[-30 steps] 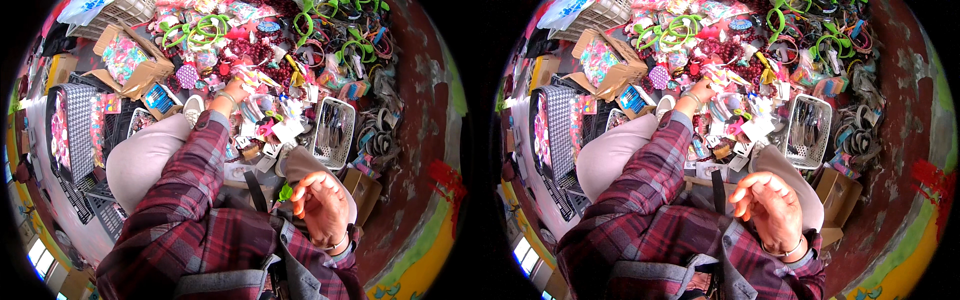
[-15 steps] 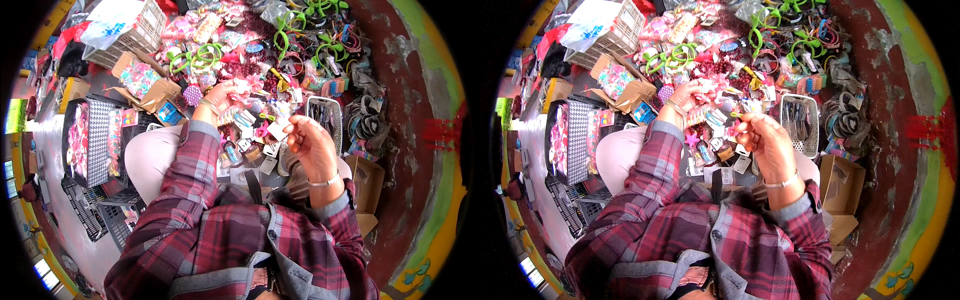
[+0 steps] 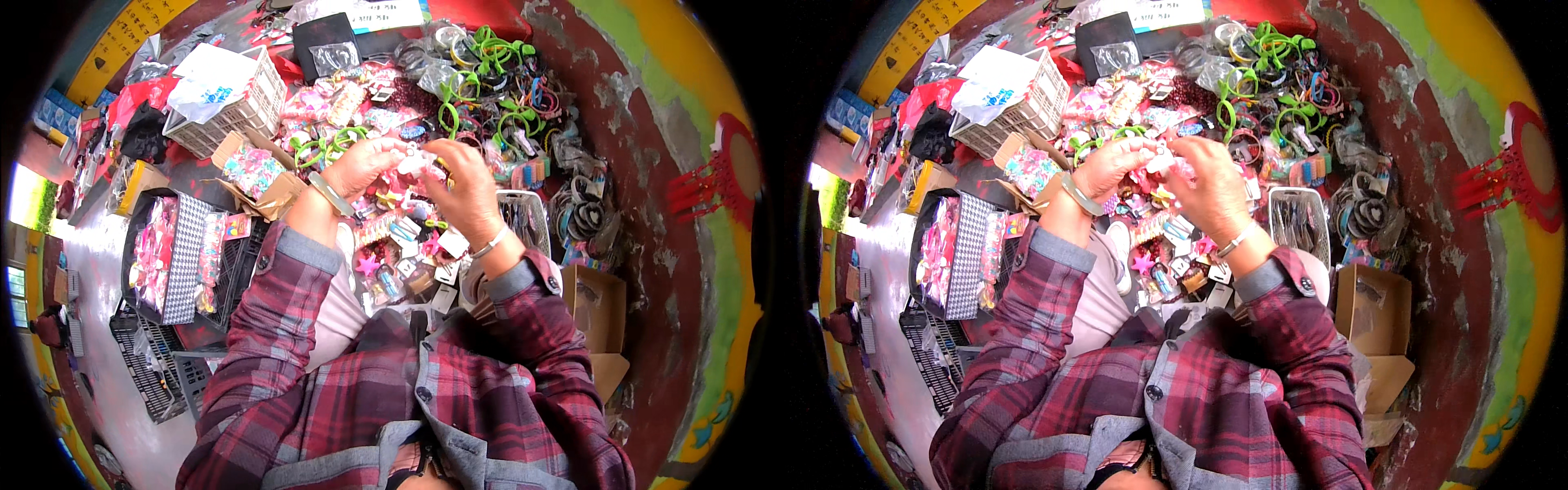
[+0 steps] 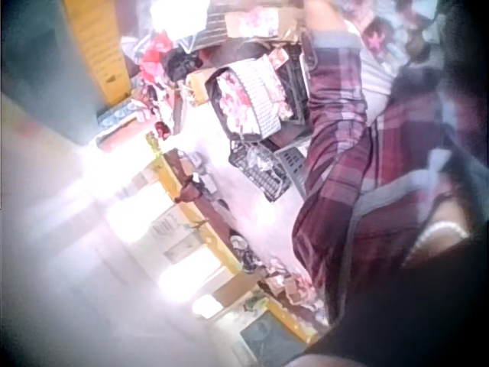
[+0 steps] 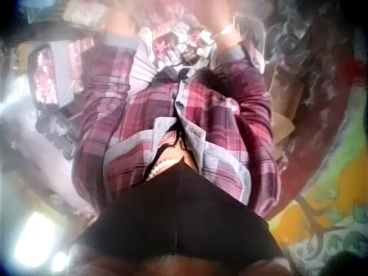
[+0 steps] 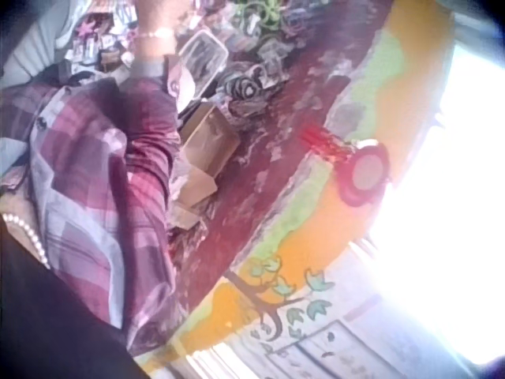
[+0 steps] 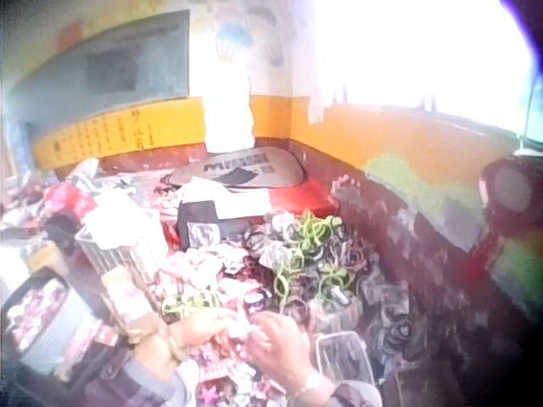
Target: The person sits on the floor and sorts through a large pile of hair accessories, picking up items like hair clips and scrunchies, examining them, and placing them into a nearby box or basket.
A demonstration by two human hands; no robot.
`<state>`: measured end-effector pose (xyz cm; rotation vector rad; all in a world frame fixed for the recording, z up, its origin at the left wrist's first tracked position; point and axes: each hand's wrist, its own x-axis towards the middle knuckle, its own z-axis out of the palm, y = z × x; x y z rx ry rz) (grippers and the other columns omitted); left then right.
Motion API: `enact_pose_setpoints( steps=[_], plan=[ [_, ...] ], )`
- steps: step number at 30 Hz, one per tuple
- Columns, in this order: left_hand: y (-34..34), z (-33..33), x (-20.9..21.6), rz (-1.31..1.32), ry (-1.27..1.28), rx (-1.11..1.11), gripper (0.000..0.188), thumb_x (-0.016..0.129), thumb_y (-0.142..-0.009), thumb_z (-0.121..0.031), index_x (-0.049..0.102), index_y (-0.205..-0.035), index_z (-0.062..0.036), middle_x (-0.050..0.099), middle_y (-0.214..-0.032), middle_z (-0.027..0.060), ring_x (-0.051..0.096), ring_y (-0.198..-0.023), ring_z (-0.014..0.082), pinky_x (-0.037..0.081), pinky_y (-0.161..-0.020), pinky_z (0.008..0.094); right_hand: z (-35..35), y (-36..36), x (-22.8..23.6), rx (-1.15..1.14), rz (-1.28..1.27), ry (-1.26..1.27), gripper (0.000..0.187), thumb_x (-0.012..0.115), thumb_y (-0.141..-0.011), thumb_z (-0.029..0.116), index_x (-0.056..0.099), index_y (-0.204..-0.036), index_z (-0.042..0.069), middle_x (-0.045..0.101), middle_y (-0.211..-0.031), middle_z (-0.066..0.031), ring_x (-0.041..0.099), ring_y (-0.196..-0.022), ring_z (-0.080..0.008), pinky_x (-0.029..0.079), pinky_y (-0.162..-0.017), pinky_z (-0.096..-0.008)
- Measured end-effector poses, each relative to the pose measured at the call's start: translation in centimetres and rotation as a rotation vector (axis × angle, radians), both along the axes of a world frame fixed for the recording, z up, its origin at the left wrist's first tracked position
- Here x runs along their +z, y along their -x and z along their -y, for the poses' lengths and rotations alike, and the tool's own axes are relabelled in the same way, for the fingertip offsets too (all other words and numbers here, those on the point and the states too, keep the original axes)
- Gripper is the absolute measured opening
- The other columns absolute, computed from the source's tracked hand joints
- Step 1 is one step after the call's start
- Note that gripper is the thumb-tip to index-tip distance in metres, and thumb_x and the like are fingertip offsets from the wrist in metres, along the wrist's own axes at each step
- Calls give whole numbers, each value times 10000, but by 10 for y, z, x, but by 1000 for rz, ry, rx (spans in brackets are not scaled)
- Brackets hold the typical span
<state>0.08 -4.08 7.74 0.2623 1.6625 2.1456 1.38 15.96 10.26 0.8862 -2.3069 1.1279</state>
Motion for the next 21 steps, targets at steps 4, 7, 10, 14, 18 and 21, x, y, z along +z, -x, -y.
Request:
enact_pose_setpoints(
  steps=[4, 7, 10, 14, 18, 21],
  plan=[
    [-7, -8, -8, 147, -84, 160, 260, 494, -886, -167, 508, -1103, -25, 611, -823, 59, 586, -589, 95, 444, -458, 201, 15, 1, -27, 59, 173, -30, 317, 618, -727, 120, 566, -1031, 51, 595, -945, -135, 583, -840, -297, 466, -764, -358],
    [-1, -8, -8, 141, -11, 131, 327, 470, -906, -256, 490, -1129, -17, 604, -808, 59, 577, -536, 102, 401, -394, 178, 15, 7, -49, 77, 546, 23, 331, 582, -774, 140, 544, -1077, 13, 637, -853, -116, 633, -712, -242, 496, -639, -311],
    [0, -8, -5, 236, -163, 176, 368, 432, -917, -339, 488, -1125, -41, 614, -773, 82, 596, -541, 146, 398, -389, 184, 28, 11, -58, 288, 1033, 594, 300, 554, -859, 192, 541, -1075, -15, 624, -950, -91, 621, -798, -179, 507, -662, -282],
    [-2, -7, 12, 305, -139, 276, 378, 414, -919, -363, 487, -1120, -51, 632, -804, 129, 621, -576, 186, 406, -400, 190, 30, 17, -48, 392, 1296, 962, 267, 559, -861, 193, 556, -1043, -2, 615, -928, -75, 604, -782, -166, 514, -634, -284],
    [2, 0, 8, 194, -26, 279, 380, 430, -915, -357, 509, -1098, -33, 627, -822, 138, 603, -566, 161, 409, -423, 188, 24, 32, -65, 359, 1340, 1082, 199, 554, -860, 200, 574, -944, 20, 610, -881, -63, 592, -662, -140, 514, -561, -269],
    [7, 7, -6, 98, 83, 337, 429, 462, -902, -377, 512, -1121, -11, 613, -844, 91, 574, -633, 117, 418, -505, 176, 20, 29, -51, 249, 1367, 1074, 152, 538, -863, 183, 540, -907, 38, 622, -849, -119, 558, -584, -145, 466, -501, -244]
  ],
)
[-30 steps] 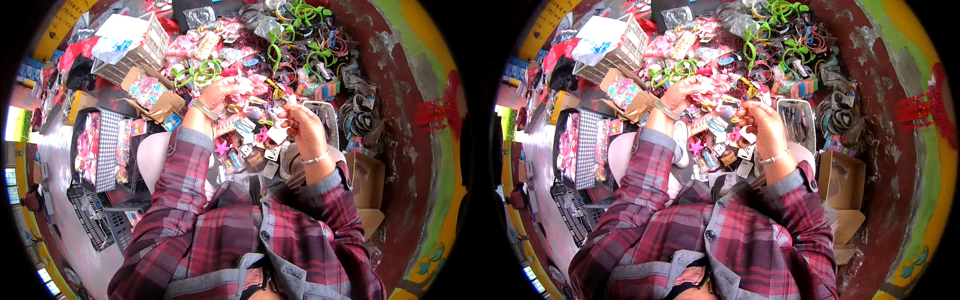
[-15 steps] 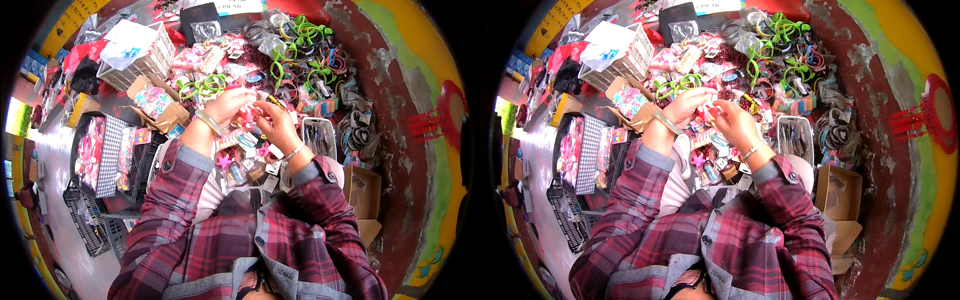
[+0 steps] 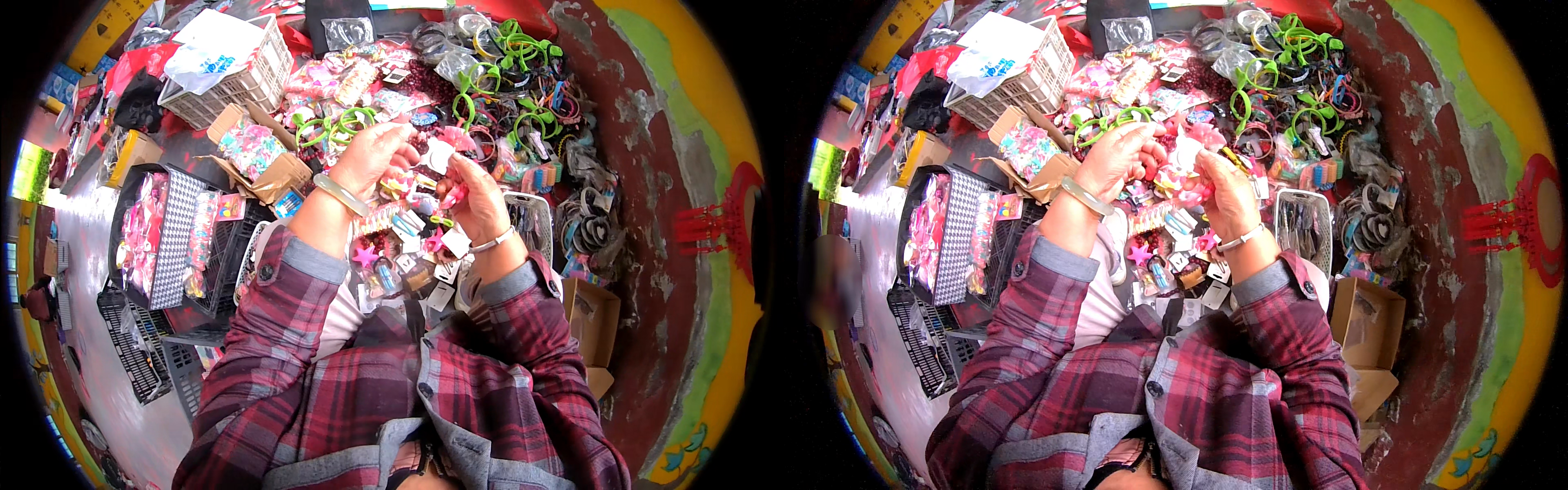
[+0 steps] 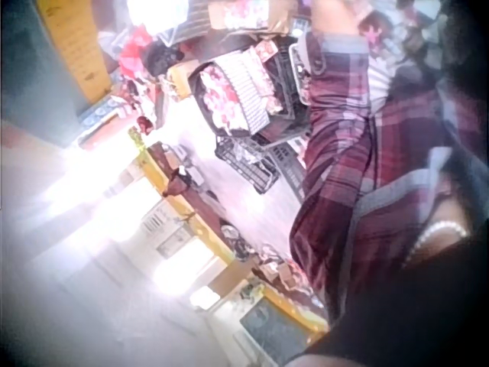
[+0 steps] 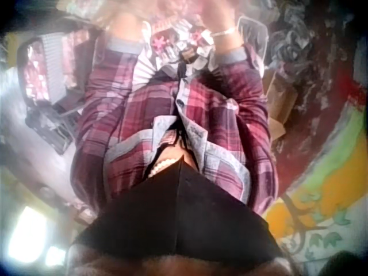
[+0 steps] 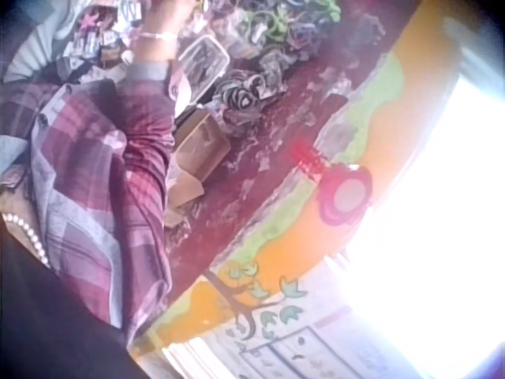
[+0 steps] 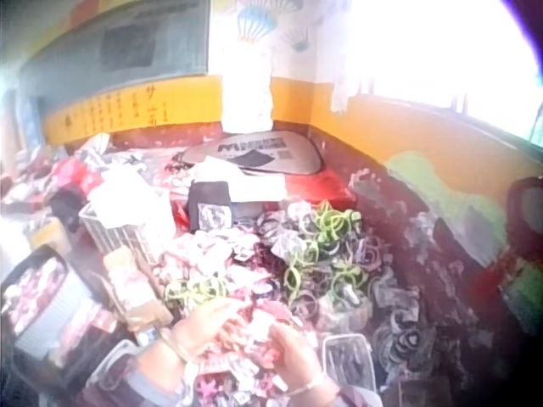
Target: The person sits on the floor and sorts through a large pile of hair accessories, picking up items like hair clips and scrunchies, examining them, and placing them into a nearby box or basket.
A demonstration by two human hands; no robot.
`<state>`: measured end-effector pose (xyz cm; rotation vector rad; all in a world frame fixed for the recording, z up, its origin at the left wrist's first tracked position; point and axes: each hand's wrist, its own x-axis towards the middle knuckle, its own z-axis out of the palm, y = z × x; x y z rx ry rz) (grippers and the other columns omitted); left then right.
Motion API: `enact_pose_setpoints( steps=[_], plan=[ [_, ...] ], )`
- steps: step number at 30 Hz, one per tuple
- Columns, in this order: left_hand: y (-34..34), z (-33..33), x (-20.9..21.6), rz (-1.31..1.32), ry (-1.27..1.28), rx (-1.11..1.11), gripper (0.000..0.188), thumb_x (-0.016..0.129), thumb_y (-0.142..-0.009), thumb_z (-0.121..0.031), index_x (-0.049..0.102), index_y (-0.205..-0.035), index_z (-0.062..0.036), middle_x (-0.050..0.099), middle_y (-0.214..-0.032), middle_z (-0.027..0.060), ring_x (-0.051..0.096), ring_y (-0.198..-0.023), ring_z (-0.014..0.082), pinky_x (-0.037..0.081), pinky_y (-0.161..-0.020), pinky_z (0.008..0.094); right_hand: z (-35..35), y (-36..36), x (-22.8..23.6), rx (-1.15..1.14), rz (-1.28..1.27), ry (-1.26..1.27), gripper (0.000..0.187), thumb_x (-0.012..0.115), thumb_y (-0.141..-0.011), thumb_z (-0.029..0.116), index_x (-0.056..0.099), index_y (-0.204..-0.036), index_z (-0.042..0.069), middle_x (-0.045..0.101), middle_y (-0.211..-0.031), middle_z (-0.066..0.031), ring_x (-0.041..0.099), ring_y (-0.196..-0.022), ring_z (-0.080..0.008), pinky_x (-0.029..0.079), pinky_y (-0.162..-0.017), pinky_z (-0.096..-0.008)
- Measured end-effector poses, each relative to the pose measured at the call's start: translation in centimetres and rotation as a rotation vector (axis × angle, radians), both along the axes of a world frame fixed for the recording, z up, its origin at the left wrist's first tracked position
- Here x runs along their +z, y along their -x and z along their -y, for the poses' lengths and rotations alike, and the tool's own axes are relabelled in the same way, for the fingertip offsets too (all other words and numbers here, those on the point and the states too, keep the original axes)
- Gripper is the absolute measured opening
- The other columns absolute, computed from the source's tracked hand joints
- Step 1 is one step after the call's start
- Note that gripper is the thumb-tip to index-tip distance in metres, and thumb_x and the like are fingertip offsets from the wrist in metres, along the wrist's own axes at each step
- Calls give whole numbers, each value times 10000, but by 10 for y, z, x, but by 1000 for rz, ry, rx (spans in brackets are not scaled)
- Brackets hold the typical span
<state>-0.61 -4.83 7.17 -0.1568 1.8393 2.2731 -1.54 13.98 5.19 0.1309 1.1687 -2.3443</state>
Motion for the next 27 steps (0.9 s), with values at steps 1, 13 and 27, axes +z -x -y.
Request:
enact_pose_setpoints(
  steps=[1, 13, 27],
  plan=[
    [0, -3, -3, 34, -29, 14, 440, 474, -895, -383, 511, -1126, -11, 609, -846, 80, 574, -656, 115, 425, -531, 184, -1, 0, -1, 4, 12, 22, 152, 537, -864, 180, 540, -915, 37, 622, -832, -123, 556, -570, -147, 462, -491, -237],
    [-3, -26, 0, 166, -544, -178, 458, 594, -781, -493, 575, -912, -54, 605, -771, 56, 594, -622, 160, 499, -505, 290, -1, -8, 9, 209, -280, -143, 268, 526, -844, 58, 529, -1109, 19, 608, -865, -40, 580, -688, -97, 457, -612, -199],
    [-5, -17, -6, 240, -564, -174, 390, 605, -832, -250, 496, -1186, -126, 586, -961, 30, 567, -827, 114, 469, -669, 274, -3, -1, -10, 43, -73, -205, 256, 552, -844, 98, 548, -1091, 33, 585, -847, -6, 534, -660, -57, 433, -534, -169]
  ],
)
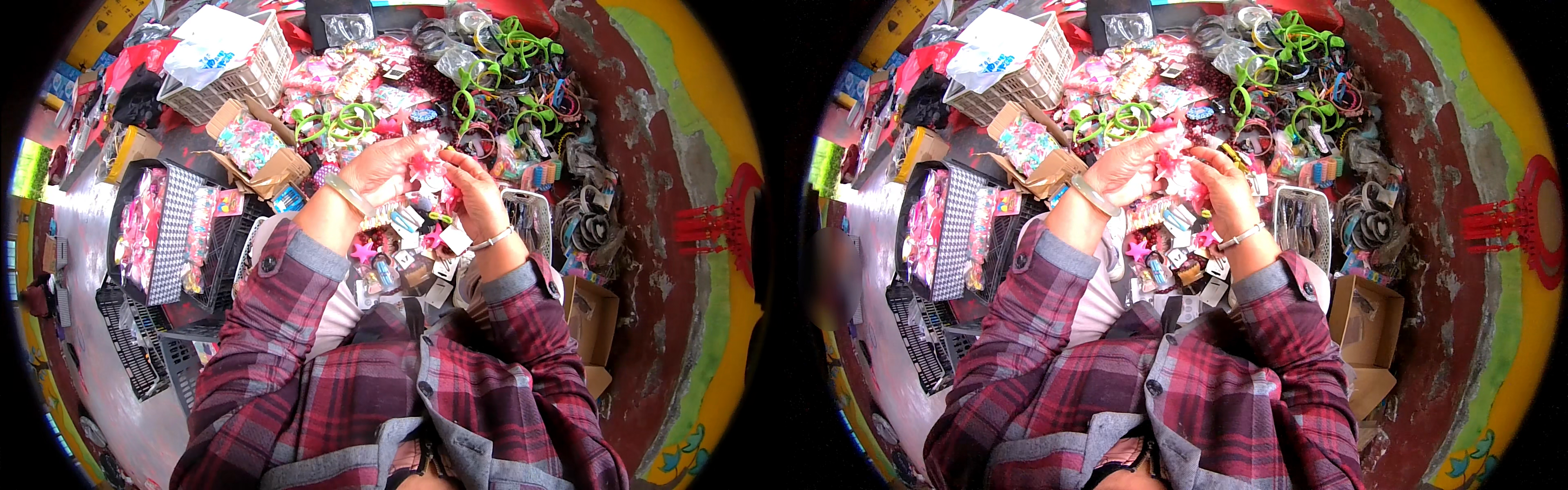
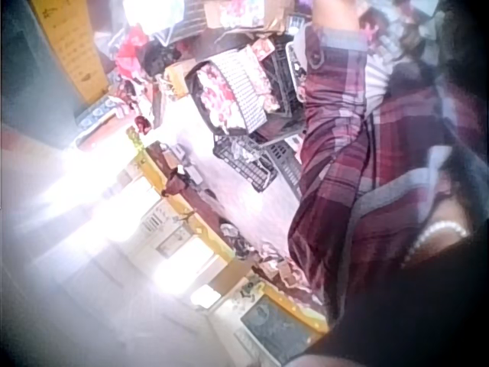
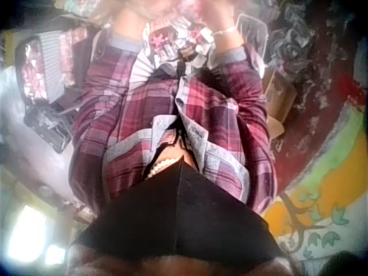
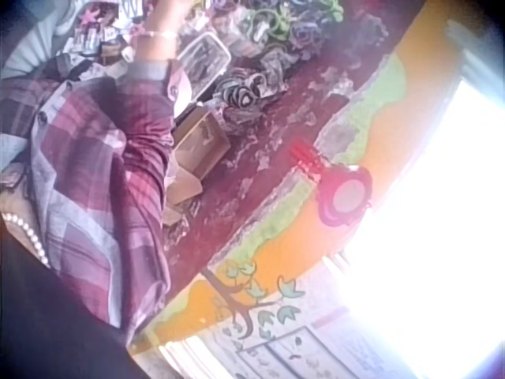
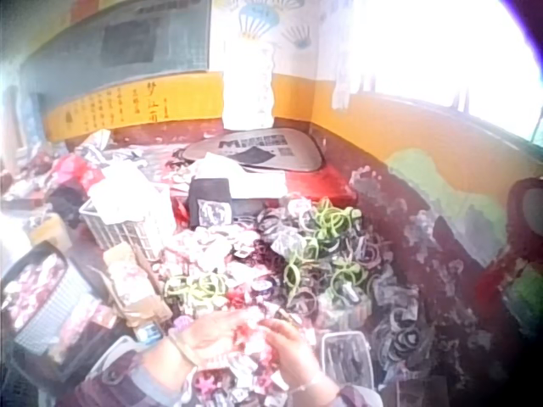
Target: The person sits on the floor and sorts through a large pile of hair accessories, picking up items like hair clips and scrunchies, examining them, and placing them into a nearby box or basket.
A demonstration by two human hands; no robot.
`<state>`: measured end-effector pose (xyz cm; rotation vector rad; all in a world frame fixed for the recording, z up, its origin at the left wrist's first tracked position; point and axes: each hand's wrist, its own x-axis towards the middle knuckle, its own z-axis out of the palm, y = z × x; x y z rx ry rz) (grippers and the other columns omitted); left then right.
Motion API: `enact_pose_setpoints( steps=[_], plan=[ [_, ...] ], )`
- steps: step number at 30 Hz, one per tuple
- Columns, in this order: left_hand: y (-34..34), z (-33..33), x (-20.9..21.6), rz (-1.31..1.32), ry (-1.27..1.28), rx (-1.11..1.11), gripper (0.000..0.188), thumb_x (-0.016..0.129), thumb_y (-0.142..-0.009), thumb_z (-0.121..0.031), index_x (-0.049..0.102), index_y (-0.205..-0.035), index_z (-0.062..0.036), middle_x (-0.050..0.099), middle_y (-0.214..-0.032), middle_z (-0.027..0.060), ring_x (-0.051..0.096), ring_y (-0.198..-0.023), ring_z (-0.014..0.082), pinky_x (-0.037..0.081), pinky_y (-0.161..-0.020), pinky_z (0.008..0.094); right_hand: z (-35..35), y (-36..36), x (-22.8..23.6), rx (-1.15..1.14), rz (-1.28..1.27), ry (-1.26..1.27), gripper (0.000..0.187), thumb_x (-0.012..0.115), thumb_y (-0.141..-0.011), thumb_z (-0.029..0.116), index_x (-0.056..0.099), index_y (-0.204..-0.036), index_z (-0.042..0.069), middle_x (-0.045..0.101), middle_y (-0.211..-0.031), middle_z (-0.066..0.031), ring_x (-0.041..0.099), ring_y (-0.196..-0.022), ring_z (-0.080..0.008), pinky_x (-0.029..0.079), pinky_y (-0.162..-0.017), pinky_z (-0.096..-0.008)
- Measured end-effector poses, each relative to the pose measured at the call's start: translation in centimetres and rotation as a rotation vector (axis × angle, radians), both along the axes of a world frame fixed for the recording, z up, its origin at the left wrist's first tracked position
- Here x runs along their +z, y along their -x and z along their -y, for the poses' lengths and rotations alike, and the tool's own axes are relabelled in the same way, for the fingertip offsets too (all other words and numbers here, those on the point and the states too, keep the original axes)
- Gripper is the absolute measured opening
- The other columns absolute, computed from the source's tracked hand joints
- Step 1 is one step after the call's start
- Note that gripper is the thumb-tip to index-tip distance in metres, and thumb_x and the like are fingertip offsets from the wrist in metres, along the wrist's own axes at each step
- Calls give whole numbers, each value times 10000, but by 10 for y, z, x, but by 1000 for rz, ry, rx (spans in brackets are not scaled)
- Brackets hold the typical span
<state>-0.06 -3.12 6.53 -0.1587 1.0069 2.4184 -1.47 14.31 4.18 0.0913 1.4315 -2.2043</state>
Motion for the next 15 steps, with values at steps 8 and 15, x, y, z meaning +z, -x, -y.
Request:
enact_pose_setpoints(
  steps=[8, 15],
  plan=[
    [2, -5, -5, -115, 99, -47, 239, 603, -805, -99, 552, -1023, -14, 609, -894, 49, 581, -782, 125, 471, -654, 267, -1, 3, -3, -41, -2, 35, 254, 551, -849, 102, 544, -1087, 16, 591, -863, -19, 548, -712, -68, 445, -566, -172],
    [8, 4, -20, -107, 98, 157, 224, 555, -816, -30, 535, -1035, 9, 615, -912, 88, 615, -795, 174, 502, -705, 292, -2, -4, 13, 49, 72, 103, 230, 520, -884, 168, 536, -1080, 50, 592, -854, -4, 572, -707, -86, 472, -582, -219]
  ],
)
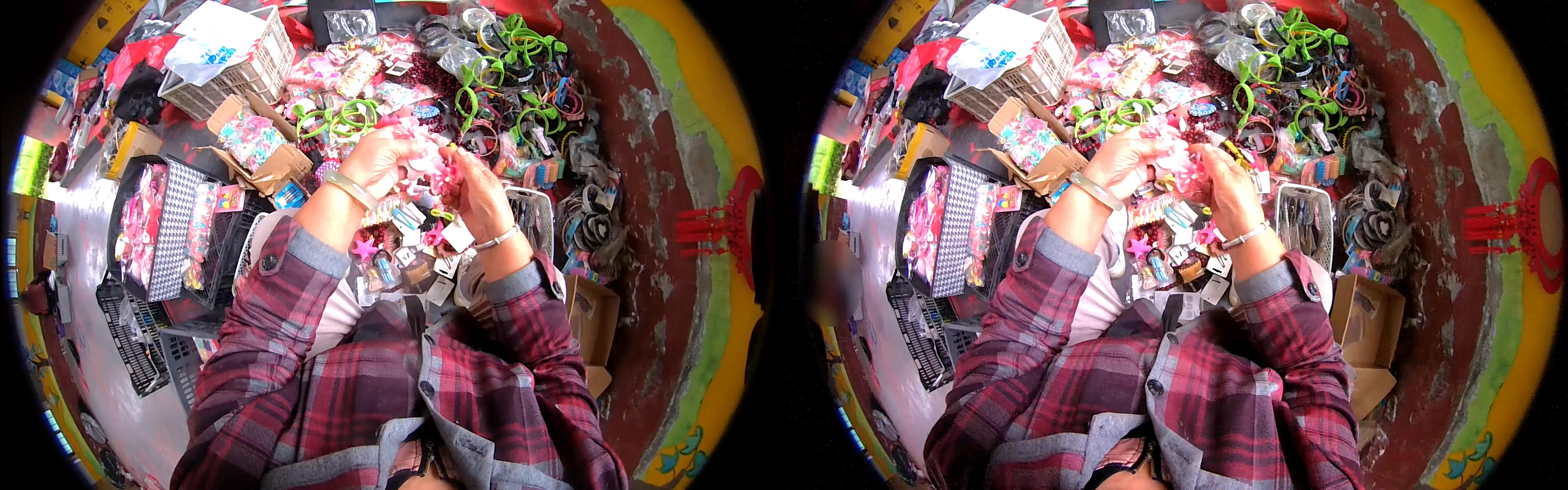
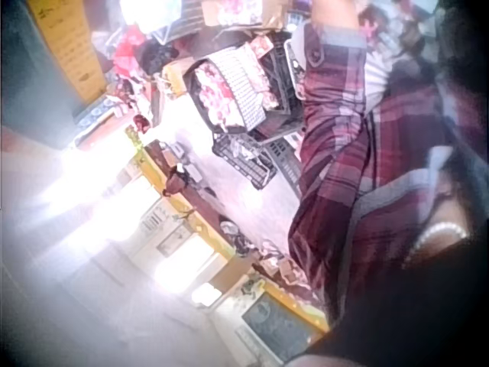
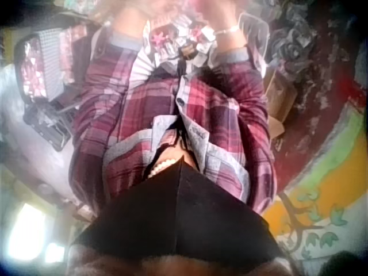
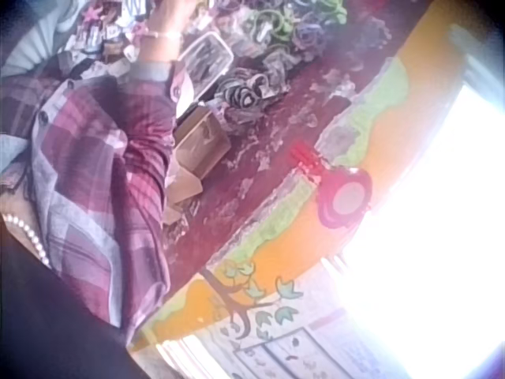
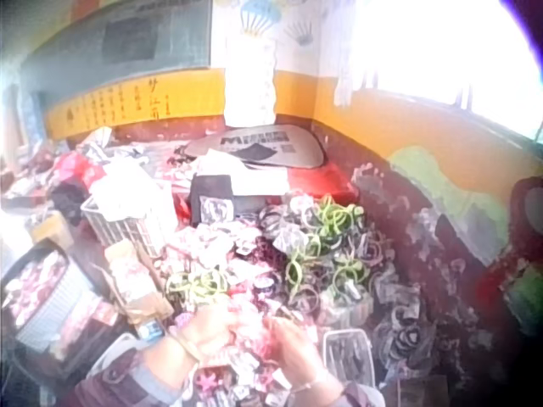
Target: The person sits on the floor and sorts through a large pile of hair accessories, picking up items like hair clips and scrunchies, examining them, and placing them into a nearby box or basket.
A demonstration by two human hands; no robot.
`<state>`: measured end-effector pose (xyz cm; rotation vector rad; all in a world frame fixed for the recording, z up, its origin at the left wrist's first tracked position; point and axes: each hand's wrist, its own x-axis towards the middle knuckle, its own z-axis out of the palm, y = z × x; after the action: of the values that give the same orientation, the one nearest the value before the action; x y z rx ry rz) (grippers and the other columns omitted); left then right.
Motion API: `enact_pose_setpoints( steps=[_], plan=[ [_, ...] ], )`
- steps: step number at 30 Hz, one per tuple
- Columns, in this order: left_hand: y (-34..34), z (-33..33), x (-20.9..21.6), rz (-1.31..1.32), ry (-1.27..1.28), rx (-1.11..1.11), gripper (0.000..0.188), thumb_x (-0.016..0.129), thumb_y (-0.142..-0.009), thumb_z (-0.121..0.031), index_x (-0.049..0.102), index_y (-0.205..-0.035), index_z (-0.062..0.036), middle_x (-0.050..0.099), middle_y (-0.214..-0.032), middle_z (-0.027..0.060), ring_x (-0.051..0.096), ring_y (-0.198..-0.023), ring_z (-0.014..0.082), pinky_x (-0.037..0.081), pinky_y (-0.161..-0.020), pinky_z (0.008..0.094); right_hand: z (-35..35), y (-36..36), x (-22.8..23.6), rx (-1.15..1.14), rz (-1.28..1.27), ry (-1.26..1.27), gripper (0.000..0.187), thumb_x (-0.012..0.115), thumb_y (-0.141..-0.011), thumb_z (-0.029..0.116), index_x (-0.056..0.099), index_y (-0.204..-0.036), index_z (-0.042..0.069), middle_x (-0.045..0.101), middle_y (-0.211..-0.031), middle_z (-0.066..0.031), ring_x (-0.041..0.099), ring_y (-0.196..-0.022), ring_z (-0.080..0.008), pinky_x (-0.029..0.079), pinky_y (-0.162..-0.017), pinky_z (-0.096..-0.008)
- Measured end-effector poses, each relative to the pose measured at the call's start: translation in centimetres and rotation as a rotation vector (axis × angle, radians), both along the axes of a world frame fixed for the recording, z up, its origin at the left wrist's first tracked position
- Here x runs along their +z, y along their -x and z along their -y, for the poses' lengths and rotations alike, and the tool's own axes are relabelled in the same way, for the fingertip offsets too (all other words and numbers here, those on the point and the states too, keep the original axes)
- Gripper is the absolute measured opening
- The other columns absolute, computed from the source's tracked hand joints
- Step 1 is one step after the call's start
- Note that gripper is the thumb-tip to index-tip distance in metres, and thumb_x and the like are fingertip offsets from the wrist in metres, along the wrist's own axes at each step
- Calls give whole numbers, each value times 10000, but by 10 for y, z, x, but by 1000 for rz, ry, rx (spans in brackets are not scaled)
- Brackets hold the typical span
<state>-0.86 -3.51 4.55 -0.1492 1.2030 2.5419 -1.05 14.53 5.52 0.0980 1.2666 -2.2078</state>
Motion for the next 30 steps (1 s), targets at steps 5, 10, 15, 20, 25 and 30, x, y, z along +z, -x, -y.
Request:
enact_pose_setpoints(
  steps=[5, 10, 15, 20, 25, 30],
  plan=[
    [3, 8, 4, 20, 7, 81, 224, 534, -821, -13, 521, -1042, 13, 612, -922, 108, 614, -828, 199, 511, -734, 320, -5, 5, -8, 20, -67, -38, 279, 562, -842, 102, 507, -1106, 31, 579, -874, -16, 591, -767, -94, 504, -594, -207],
    [0, 6, 4, -37, 40, -1, 227, 567, -792, 6, 539, -1016, 13, 614, -935, 100, 614, -850, 190, 510, -758, 308, -3, 4, -3, 44, -85, -80, 252, 589, -820, 83, 544, -1065, 47, 602, -877, 1, 585, -722, -78, 464, -551, -186],
    [-3, 8, 2, -46, 75, -71, 265, 572, -783, 12, 542, -1046, 4, 615, -958, 85, 614, -848, 166, 511, -746, 272, -6, 4, -3, -36, -82, -30, 213, 636, -795, 103, 586, -999, 67, 610, -820, 20, 569, -657, -54, 465, -525, -174],
    [-8, 4, 18, 14, 135, -58, 280, 570, -787, -4, 539, -1066, -1, 615, -961, 73, 611, -860, 153, 513, -731, 253, -6, 8, -5, -102, -69, -3, 173, 638, -791, 86, 596, -958, 69, 617, -829, 14, 567, -639, -49, 464, -511, -165],
    [-5, 9, 10, -10, 163, -106, 277, 570, -798, -39, 539, -1072, -18, 614, -945, 56, 608, -800, 135, 506, -680, 238, -6, 6, -4, -110, -71, -24, 151, 629, -797, 84, 602, -944, 70, 626, -843, 9, 573, -639, -54, 458, -510, -165],
    [-9, 9, 13, 3, 258, -58, 235, 547, -816, -67, 549, -1048, -33, 611, -904, 29, 586, -710, 95, 472, -572, 198, -5, 3, -4, -49, -81, -65, 136, 613, -809, 93, 605, -943, 73, 635, -847, -4, 580, -642, -64, 453, -514, -174]
  ],
)
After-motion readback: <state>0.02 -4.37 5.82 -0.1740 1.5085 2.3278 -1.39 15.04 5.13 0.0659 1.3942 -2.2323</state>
